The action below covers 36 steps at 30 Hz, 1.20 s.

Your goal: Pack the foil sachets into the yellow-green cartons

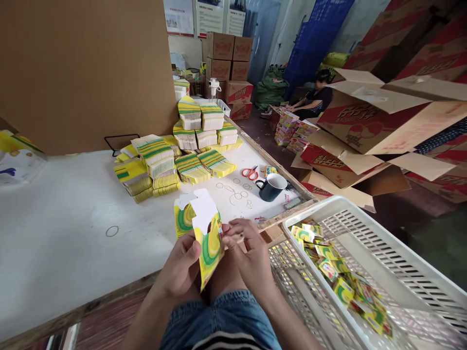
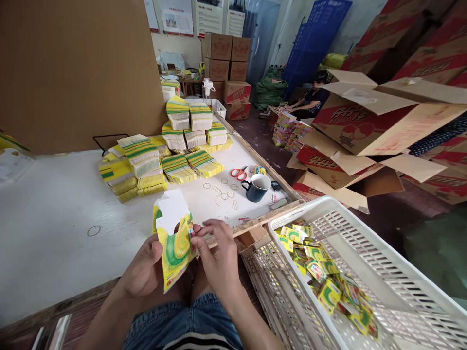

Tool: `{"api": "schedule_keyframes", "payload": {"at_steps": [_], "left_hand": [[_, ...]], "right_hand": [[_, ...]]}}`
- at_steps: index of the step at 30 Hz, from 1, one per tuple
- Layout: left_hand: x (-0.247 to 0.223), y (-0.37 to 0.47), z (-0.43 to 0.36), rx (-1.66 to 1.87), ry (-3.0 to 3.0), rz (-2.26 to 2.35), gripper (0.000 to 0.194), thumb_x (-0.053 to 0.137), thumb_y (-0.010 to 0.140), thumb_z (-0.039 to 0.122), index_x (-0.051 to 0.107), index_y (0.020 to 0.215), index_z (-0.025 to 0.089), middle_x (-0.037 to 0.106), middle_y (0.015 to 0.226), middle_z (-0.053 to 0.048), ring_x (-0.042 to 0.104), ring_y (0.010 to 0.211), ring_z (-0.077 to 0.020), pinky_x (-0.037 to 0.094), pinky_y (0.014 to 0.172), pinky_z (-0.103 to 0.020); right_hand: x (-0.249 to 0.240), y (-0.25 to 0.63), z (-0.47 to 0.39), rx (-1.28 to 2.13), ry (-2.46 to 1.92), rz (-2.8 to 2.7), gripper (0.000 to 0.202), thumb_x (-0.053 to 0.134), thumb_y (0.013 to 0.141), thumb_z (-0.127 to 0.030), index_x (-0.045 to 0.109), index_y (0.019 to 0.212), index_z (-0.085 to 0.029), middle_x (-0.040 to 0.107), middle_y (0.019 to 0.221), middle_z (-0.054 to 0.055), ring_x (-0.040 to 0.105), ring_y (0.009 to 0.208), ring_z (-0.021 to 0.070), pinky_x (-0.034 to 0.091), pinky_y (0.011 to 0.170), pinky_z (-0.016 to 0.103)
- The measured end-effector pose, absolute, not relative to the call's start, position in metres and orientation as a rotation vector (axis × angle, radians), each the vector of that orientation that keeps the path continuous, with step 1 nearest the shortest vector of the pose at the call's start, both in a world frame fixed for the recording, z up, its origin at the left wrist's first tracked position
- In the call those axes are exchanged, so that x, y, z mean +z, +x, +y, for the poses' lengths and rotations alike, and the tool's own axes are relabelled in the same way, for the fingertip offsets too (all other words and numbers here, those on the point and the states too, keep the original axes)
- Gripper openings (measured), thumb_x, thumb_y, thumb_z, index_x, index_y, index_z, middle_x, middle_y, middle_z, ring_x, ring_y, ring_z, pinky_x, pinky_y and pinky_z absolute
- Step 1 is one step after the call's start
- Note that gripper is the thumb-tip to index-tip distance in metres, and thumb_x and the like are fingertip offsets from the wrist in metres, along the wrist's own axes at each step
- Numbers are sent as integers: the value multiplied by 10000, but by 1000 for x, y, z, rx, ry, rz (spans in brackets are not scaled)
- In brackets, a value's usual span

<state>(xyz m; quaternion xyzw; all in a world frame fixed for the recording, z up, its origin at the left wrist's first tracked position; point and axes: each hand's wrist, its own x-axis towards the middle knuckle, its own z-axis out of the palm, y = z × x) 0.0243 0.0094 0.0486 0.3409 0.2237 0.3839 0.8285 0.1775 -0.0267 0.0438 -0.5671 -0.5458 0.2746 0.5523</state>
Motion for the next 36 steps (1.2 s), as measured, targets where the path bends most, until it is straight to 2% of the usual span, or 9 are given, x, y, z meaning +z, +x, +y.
{"api": "schedule_keyframes", "payload": {"at_steps": [3, 6, 9, 11, 15, 19, 24, 28, 36], "left_hand": [[52, 25, 4, 797, 644, 509, 589, 754, 669, 551, 663, 1143, 214, 722, 1131, -120, 652, 1063, -359, 516, 906, -474], [55, 25, -2, 800, 597, 556, 419, 759, 690, 507, 690, 998, 232, 742, 1067, -72, 668, 1033, -340, 542, 850, -431], [54, 24, -4, 825, 572, 575, 295, 776, 688, 468, 682, 800, 211, 762, 960, -46, 685, 992, -314, 553, 819, -394], [53, 23, -3, 829, 563, 574, 283, 783, 688, 448, 667, 749, 197, 764, 910, -47, 691, 971, -303, 554, 819, -390], [51, 22, -3, 786, 519, 515, 328, 769, 714, 433, 697, 900, 174, 758, 917, -80, 682, 984, -308, 532, 862, -420], [46, 18, -3, 793, 463, 470, 356, 743, 751, 413, 708, 1000, 160, 754, 948, -97, 681, 982, -303, 510, 897, -421], [47, 10, 0, 795, 448, 471, 359, 749, 735, 437, 734, 969, 166, 757, 944, -91, 684, 965, -296, 497, 912, -414], [52, 7, 5, 714, 429, 451, 420, 706, 737, 525, 740, 935, 156, 756, 885, -97, 686, 918, -300, 509, 869, -425], [49, 4, 8, 767, 743, 537, 415, 706, 742, 520, 746, 890, 134, 730, 736, -70, 677, 742, -236, 514, 683, -308]], "right_hand": [[60, 183, -29, 347, -1276, -1613, 292, 616, 884, -232, 606, 1173, -271, 631, 1246, 74, 526, 1163, 279, 351, 981, 434], [74, 183, -28, 422, -1160, -1891, 378, 612, 894, -217, 556, 1256, -311, 645, 1230, 43, 555, 1091, 257, 372, 921, 407], [79, 179, -26, 506, -1180, -1908, 356, 640, 877, -217, 559, 1220, -266, 660, 1108, 49, 558, 1004, 244, 382, 875, 388], [80, 176, -25, 548, -1220, -1912, 329, 664, 860, -226, 563, 1172, -231, 649, 1054, 55, 545, 977, 245, 384, 867, 388], [84, 173, -22, 620, -1255, -1956, 252, 708, 823, -214, 563, 1029, -205, 632, 990, 42, 531, 939, 232, 390, 853, 384], [87, 168, -19, 685, -1280, -1926, 277, 764, 771, -190, 556, 952, -205, 619, 943, 27, 535, 908, 215, 414, 824, 357], [87, 165, -17, 621, -1221, -1871, 402, 796, 734, -154, 568, 1059, -214, 628, 1039, 34, 536, 987, 215, 411, 874, 341], [90, 168, -16, 585, -1216, -1934, 357, 773, 771, -190, 580, 1069, -224, 659, 1043, 20, 554, 986, 216, 387, 897, 358], [89, 171, -14, 621, -1253, -1964, 154, 709, 803, -116, 589, 839, -205, 591, 896, 28, 538, 923, 212, 446, 817, 331]]}}
